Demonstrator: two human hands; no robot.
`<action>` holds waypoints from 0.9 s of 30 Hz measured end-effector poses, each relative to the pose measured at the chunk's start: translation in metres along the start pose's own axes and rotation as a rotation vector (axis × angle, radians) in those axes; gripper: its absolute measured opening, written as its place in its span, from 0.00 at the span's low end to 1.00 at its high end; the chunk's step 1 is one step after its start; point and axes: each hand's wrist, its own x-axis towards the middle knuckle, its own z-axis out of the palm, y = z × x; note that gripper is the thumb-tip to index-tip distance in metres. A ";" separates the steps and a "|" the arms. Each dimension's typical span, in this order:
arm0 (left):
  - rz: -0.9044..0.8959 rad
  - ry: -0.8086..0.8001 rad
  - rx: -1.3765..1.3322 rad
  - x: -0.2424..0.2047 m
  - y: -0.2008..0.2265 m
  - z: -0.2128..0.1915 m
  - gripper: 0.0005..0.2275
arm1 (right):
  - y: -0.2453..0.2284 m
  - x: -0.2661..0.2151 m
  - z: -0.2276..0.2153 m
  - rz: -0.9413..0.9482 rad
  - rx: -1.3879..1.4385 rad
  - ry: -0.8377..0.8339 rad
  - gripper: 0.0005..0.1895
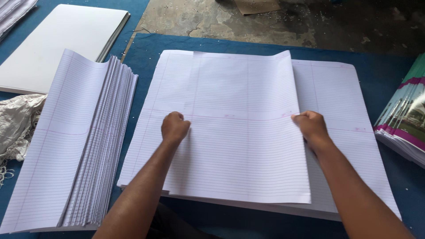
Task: The person folds a stack of lined papers in half using a small wooden block to press the crease. They repeatedly fold, crease, and stack the papers on the floor.
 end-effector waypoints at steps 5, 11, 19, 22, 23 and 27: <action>-0.036 -0.006 -0.023 -0.006 0.017 0.025 0.14 | -0.014 -0.006 -0.023 0.006 0.045 -0.020 0.10; -0.044 -0.007 -0.148 -0.006 0.015 0.026 0.07 | -0.031 -0.028 0.002 -0.151 -0.043 -0.156 0.21; -0.067 -0.069 -0.185 0.004 0.008 0.027 0.03 | -0.021 -0.023 0.041 -0.399 -0.342 -0.166 0.20; -0.059 -0.061 -0.176 0.007 0.009 0.030 0.03 | -0.015 -0.015 0.045 -0.421 -0.337 -0.153 0.26; -0.054 -0.058 -0.179 0.008 0.010 0.031 0.03 | -0.013 -0.013 0.045 -0.400 -0.338 -0.151 0.28; -0.055 -0.084 -0.193 0.011 0.019 0.036 0.04 | -0.006 -0.008 0.047 -0.340 -0.484 -0.140 0.39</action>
